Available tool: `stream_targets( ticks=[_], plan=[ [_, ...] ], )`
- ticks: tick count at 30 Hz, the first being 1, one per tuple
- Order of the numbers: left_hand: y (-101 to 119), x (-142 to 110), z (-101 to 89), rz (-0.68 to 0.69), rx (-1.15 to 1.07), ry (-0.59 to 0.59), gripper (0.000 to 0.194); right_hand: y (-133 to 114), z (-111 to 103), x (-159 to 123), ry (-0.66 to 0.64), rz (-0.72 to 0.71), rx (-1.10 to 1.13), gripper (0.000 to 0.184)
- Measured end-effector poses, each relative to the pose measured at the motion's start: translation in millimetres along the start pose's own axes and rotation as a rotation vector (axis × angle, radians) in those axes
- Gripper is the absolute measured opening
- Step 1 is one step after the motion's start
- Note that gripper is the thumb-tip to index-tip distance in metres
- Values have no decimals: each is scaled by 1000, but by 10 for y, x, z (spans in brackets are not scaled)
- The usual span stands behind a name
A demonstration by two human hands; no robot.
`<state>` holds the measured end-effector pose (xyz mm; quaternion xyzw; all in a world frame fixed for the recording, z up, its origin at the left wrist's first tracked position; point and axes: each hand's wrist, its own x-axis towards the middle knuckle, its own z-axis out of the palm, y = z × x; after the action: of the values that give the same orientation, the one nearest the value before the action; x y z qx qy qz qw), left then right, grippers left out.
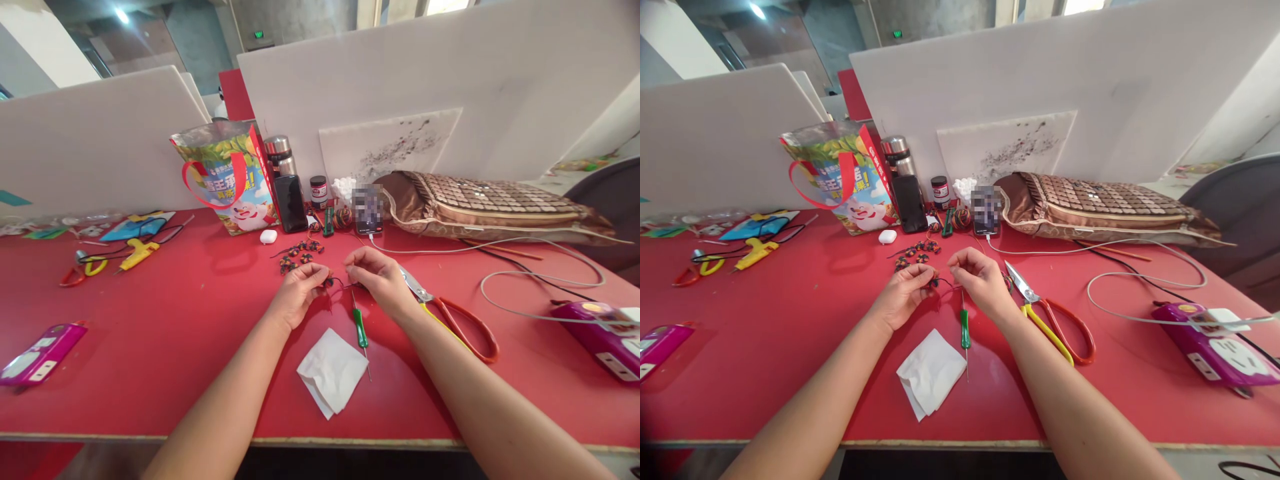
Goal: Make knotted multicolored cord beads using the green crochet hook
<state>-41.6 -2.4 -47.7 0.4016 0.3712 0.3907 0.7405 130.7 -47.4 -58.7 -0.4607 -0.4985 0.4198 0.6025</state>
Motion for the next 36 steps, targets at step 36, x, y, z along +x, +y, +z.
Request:
stream_targets(
  ticks=[36],
  plan=[
    [25, -29, 25, -3, -113, -55, 27, -13, 8, -84, -33, -301, -483, 8]
  ],
)
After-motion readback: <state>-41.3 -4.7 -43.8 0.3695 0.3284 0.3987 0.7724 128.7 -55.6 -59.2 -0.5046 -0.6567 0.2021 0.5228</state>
